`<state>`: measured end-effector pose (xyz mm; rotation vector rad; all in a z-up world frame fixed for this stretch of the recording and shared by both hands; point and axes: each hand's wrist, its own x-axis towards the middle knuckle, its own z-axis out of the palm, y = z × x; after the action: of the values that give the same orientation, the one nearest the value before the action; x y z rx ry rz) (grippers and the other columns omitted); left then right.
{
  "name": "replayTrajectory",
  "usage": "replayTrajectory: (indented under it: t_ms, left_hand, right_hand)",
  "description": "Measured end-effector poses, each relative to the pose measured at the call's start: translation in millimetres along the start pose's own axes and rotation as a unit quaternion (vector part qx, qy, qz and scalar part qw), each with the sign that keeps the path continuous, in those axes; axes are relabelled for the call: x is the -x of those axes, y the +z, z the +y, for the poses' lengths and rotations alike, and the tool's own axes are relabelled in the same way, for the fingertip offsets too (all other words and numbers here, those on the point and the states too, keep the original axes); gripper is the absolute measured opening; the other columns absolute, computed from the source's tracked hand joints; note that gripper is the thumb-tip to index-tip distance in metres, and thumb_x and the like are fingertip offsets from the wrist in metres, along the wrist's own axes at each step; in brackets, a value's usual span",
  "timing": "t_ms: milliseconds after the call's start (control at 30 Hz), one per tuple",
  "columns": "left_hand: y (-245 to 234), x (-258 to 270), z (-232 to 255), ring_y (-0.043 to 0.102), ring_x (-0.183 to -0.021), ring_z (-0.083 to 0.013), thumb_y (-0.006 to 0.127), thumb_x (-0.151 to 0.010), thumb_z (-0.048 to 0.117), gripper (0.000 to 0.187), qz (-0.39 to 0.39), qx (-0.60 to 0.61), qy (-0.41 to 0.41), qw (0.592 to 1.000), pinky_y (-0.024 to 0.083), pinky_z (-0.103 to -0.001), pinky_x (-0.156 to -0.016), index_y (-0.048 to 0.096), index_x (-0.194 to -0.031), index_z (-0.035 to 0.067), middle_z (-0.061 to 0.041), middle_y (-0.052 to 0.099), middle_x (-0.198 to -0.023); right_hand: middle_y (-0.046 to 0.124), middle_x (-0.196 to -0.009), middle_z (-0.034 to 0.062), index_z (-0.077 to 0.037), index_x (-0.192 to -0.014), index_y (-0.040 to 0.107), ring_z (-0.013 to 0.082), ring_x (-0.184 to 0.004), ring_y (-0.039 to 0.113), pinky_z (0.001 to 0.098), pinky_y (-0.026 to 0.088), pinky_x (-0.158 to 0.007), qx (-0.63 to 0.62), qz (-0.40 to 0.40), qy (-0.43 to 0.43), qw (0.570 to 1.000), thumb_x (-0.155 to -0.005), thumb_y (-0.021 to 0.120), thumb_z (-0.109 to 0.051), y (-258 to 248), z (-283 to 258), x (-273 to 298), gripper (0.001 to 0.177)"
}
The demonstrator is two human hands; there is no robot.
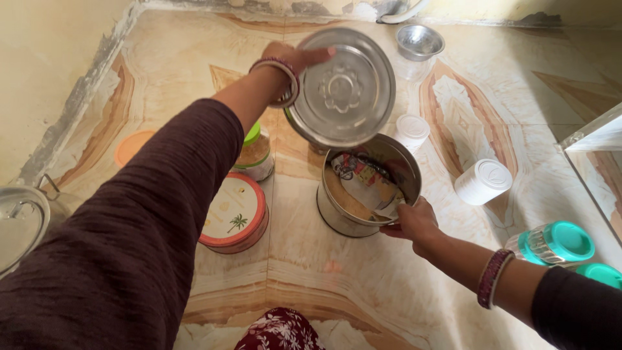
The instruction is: The person sits on a tiled floor and opens several small plastic containers with teal lids, then places them into a larger stainless steel container. They also handle a white plastic jar and a metal canister, opening and closing them while organizing the items.
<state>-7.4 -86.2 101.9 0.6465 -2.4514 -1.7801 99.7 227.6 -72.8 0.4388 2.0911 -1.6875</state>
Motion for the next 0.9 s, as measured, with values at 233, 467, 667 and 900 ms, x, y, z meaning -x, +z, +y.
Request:
replayTrajectory:
  t_ms: [233, 467, 667, 900]
  left_hand:
    - [25, 5, -14, 0.071, -0.066, -0.0183, 0.092, -0.064, 0.051, 0.077, -0.088, -0.057, 0.016, 0.994, 0.056, -0.034, -0.058, 0.073, -0.105, -0.011, -0.014, 0.077, -0.087]
    - [55, 7, -29, 0.074, -0.063, -0.0189, 0.094, -0.057, 0.047, 0.074, -0.192, 0.006, -0.013, 0.981, 0.061, -0.035, -0.057, 0.075, -0.105, -0.006, -0.012, 0.079, -0.086]
    - [74, 22, -47, 0.074, -0.065, -0.0228, 0.086, -0.067, 0.054, 0.068, -0.232, -0.007, -0.07, 0.97, 0.06, -0.038, -0.059, 0.076, -0.105, -0.002, -0.012, 0.079, -0.088]
    - [100, 36, -84, 0.076, -0.091, -0.0322, 0.059, -0.082, 0.078, 0.081, -0.115, -0.346, 0.04, 0.93, 0.059, -0.043, -0.081, 0.074, -0.105, 0.001, -0.021, 0.077, -0.094]
  right_hand:
    - [0.065, -0.124, 0.0217, -0.001, -0.132, 0.048, 0.0362, -0.105, 0.072, 0.0463, 0.062, -0.08, 0.152, -0.017, 0.026, 0.988, -0.096, 0.051, -0.032, -15, 7, -40, 0.048]
    - [0.07, -0.121, 0.0176, -0.004, -0.124, 0.068, 0.0299, -0.109, 0.063, 0.0432, 0.051, -0.088, 0.209, 0.117, -0.309, 0.92, -0.108, 0.03, -0.052, -35, -14, -58, 0.064]
    - [0.07, -0.091, 0.0115, -0.004, -0.108, 0.069, 0.0209, -0.075, 0.068, 0.0345, 0.057, -0.058, 0.049, 0.064, -0.18, 0.98, -0.097, 0.046, -0.064, -34, -49, -28, 0.065]
    - [0.073, -0.085, 0.0142, -0.002, -0.113, 0.072, 0.0268, -0.078, 0.071, 0.0369, 0.054, -0.07, 0.223, 0.121, -0.182, 0.95, -0.096, 0.052, -0.064, -25, -51, -23, 0.068]
